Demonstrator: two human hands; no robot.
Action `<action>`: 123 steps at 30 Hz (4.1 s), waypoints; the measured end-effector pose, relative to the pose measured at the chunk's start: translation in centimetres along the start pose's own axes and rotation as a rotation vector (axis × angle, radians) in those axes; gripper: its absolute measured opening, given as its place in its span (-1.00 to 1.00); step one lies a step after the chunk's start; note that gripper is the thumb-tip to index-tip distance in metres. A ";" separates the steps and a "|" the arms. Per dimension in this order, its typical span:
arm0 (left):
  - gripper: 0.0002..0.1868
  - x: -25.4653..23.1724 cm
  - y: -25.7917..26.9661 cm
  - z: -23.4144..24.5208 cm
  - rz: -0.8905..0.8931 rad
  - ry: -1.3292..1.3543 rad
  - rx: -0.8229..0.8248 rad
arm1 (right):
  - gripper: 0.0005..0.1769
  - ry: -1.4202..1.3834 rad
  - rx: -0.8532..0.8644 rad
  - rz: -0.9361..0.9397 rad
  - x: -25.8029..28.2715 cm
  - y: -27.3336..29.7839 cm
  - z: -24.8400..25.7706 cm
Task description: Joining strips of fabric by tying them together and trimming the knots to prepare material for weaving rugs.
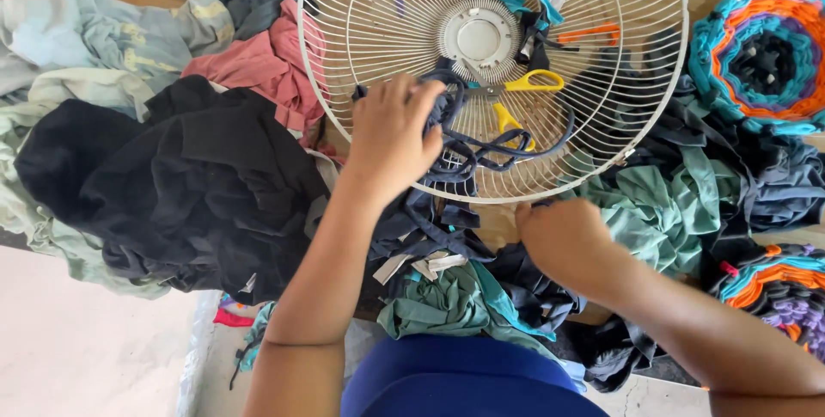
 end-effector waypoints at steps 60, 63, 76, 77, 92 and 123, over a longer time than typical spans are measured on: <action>-0.79 -6.2 -4.1 1.1 0.115 0.984 0.214 | -0.66 -1.556 -0.580 0.051 -13.0 -0.9 7.1; -0.86 -5.2 -4.0 2.9 0.143 0.914 0.183 | -0.79 -1.341 -0.581 -0.057 -14.6 -1.4 6.4; -0.88 -5.8 -3.6 2.6 0.042 0.795 0.083 | -0.92 -2.174 -1.025 0.305 -9.6 -2.6 4.4; -0.86 -6.2 -3.7 2.3 0.045 0.805 0.041 | -0.72 -2.337 -0.956 0.323 -8.9 -3.1 5.4; -0.87 -6.7 -3.8 1.6 -0.092 0.573 -0.042 | -0.65 -2.202 -0.953 0.080 -8.3 -3.4 1.8; -0.89 -9.8 0.4 -18.2 0.146 1.566 0.506 | -0.80 -0.959 -0.903 0.728 -3.9 -2.9 21.8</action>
Point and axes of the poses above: each hand's wrist, its own y-axis away from the middle knuckle, its own z-axis out of the back of the hand, x = y × z, the point moved 2 cm from there along -y, towards the middle knuckle, and after that the axes turned 4 degrees about y, right-handed, at the moved point
